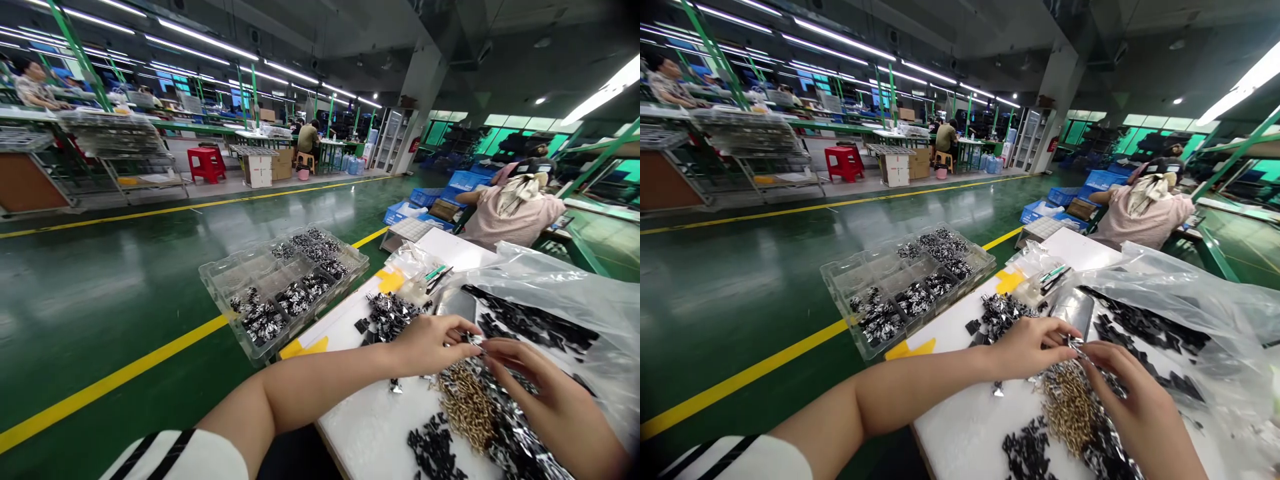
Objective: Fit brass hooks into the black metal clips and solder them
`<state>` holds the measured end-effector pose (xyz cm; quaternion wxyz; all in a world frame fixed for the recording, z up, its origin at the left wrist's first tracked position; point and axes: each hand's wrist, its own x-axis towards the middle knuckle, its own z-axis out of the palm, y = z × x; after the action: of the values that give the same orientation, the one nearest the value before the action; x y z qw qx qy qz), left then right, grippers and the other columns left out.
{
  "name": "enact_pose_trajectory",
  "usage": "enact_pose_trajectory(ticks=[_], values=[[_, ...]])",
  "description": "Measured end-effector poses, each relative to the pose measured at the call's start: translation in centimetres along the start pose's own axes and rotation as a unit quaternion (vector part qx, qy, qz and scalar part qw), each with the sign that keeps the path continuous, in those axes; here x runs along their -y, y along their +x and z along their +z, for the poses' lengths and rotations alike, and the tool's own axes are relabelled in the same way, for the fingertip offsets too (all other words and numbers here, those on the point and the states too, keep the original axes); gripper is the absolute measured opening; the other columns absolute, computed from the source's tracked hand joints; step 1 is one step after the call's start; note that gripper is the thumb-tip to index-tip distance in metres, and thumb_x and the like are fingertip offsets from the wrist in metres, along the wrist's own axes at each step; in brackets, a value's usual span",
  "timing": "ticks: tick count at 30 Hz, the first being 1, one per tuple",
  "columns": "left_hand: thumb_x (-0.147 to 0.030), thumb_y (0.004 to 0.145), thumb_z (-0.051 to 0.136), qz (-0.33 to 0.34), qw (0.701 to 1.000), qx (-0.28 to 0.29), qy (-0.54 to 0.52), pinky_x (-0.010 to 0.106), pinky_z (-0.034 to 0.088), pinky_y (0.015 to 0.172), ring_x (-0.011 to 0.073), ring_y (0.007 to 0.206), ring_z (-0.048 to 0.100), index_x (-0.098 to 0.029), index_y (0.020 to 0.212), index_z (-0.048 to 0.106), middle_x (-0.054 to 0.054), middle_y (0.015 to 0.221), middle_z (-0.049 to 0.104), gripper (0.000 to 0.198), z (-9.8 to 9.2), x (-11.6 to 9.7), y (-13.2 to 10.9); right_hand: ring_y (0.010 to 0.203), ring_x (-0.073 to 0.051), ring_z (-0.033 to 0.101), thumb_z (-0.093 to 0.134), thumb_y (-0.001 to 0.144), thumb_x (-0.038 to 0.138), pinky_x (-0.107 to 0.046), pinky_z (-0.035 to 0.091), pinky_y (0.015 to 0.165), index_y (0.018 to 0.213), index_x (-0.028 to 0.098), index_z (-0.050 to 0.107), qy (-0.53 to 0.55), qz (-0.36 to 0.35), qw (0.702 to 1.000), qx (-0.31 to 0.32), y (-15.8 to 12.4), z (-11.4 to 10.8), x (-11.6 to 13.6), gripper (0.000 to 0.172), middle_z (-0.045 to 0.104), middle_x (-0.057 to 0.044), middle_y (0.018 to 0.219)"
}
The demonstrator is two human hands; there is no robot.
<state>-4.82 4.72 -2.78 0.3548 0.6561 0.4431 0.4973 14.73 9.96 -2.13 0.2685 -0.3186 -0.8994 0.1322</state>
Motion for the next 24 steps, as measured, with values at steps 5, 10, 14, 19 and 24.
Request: enact_pose_trajectory(ticks=[5,10,14,19,24], values=[[-0.029,0.082,0.06,0.006,1.0,0.015,0.003,0.029,0.05,0.079,0.0172,0.083,0.063,-0.017,0.11,0.058,0.005,0.082,0.064,0.031,0.0,-0.4,-0.2,0.087,-0.023,0.065,0.055,0.078,0.047,-0.026,0.057,0.066,0.102,0.022,0.054,0.06,0.059,0.996,0.013,-0.5,0.2,-1.6,0.034,0.064,-0.008,0.099],[-0.024,0.082,0.06,0.004,1.0,0.018,0.002,0.028,0.051,0.075,0.0181,0.082,0.064,-0.017,0.105,0.058,0.004,0.08,0.064,0.024,-0.2,-0.8,-0.2,0.091,-0.024,0.064,0.057,0.078,0.044,-0.028,0.057,0.069,0.103,0.022,0.053,0.088,0.056,0.994,0.028,-0.5,0.2,-2.3,0.034,0.062,-0.01,0.103],[-0.021,0.082,0.059,0.012,0.999,0.031,0.007,0.03,0.051,0.075,0.0196,0.087,0.063,-0.017,0.107,0.054,0.007,0.087,0.065,0.026,-0.4,-1.1,-0.2,0.086,-0.024,0.065,0.058,0.078,0.044,-0.029,0.057,0.067,0.101,0.02,0.052,0.085,0.065,0.994,0.014,-0.2,0.2,-1.0,0.033,0.064,-0.01,0.097],[-0.021,0.085,0.053,0.037,0.999,0.029,0.011,0.032,0.051,0.076,0.0189,0.087,0.062,-0.017,0.108,0.051,0.008,0.095,0.062,0.023,-0.7,-1.2,0.2,0.082,-0.021,0.063,0.051,0.083,0.036,-0.033,0.054,0.072,0.095,0.02,0.049,0.094,0.077,0.992,-0.03,0.4,-0.4,2.4,0.02,0.062,-0.008,0.092],[-0.022,0.087,0.05,0.048,0.998,0.033,-0.032,0.032,0.05,0.083,0.0184,0.093,0.058,-0.016,0.11,0.048,0.009,0.103,0.057,0.023,-0.8,-1.1,0.7,0.083,-0.02,0.06,0.05,0.085,0.03,-0.036,0.052,0.074,0.096,0.02,0.05,0.085,0.087,0.991,-0.05,1.0,-0.9,4.1,0.015,0.059,-0.008,0.094]])
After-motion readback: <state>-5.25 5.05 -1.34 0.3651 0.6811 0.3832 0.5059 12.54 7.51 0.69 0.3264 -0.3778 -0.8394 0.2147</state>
